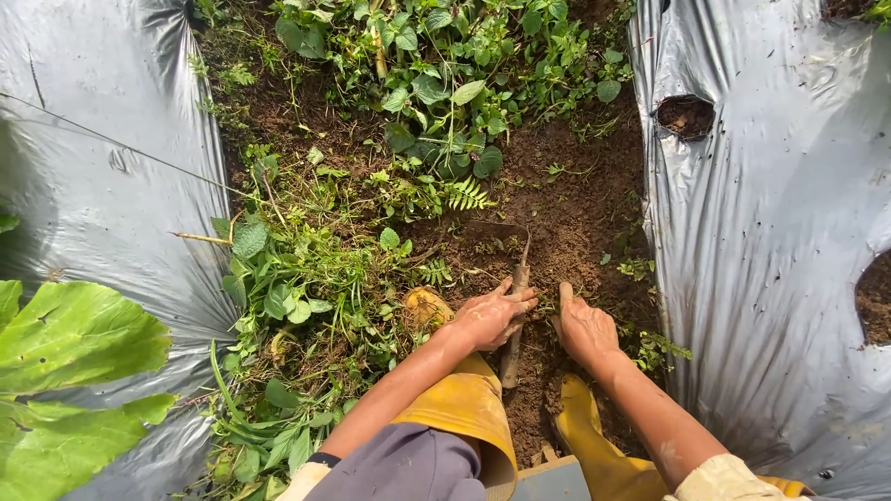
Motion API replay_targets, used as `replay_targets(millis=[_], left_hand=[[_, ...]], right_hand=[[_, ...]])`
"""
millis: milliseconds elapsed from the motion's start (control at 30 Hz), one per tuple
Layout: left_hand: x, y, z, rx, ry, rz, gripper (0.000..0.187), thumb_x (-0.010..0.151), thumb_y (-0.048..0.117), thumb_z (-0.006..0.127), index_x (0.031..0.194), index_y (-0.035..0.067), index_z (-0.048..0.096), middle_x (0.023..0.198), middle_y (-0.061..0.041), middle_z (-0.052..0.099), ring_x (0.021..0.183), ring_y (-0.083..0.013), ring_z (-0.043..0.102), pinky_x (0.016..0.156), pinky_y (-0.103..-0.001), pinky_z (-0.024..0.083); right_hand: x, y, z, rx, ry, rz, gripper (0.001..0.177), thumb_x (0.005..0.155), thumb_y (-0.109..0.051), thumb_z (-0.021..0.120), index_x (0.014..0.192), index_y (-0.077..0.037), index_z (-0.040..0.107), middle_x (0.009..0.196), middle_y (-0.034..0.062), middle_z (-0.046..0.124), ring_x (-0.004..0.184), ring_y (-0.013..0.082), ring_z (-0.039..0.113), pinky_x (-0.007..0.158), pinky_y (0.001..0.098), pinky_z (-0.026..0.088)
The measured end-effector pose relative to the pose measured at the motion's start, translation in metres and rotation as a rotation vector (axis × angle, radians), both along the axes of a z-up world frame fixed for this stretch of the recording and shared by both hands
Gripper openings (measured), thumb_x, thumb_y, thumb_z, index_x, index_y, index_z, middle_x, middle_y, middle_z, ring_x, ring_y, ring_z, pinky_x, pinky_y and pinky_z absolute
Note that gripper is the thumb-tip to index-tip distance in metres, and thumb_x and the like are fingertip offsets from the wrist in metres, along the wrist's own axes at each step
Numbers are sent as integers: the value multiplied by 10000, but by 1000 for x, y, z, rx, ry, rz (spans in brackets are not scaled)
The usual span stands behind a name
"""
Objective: The person weeds a garden bed covered with plastic mulch. They pull weeds by hand from the holes around the plants and use a hand hoe to scrape and remove weeds from the soil between the rows.
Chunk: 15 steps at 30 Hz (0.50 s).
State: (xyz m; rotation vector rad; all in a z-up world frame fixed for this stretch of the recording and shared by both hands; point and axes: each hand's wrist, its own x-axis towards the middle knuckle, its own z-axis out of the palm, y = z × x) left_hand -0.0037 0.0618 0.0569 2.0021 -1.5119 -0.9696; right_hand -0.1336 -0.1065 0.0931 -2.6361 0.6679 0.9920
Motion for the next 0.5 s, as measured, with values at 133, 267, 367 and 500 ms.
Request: replay_targets(millis=[133,267,367,500], left_hand=[[0,-3,-9,34,-71,-24,605,932,126,550,1527,208,471,1603,82,426,1448,-360,419,1135,-494,443],[5,-1,18,86,-73,-19,602,935,112,558,1525,201,481,1590,91,437,1460,-363,382,1109,-481,478],[3,-1,1,51,-113,-37,586,935,125,572,1512,197,501,1597,94,435,1448,-379,410,1106,-480,480],[0,-2,-6,67,-117,-61,609,915,76,544,1506,216,496,1593,103,441,1456,-332,431,1237,-477,304]], right_hand=[[16,4,-20,56,-106,-55,506,980,-267,575,1435,-182,371,1087,163,707,933,447,750,809,565,610],[-8,-2,-75,29,-79,-16,232,972,-203,478,1203,-204,504,1017,163,698,894,450,749,761,533,609],[-17,-1,-55,80,-64,-26,204,978,-226,465,1162,-175,536,1002,169,710,889,453,751,766,539,610],[-38,7,-6,154,-33,-41,221,985,-261,446,1102,-132,583,980,179,728,880,459,753,773,549,613]])
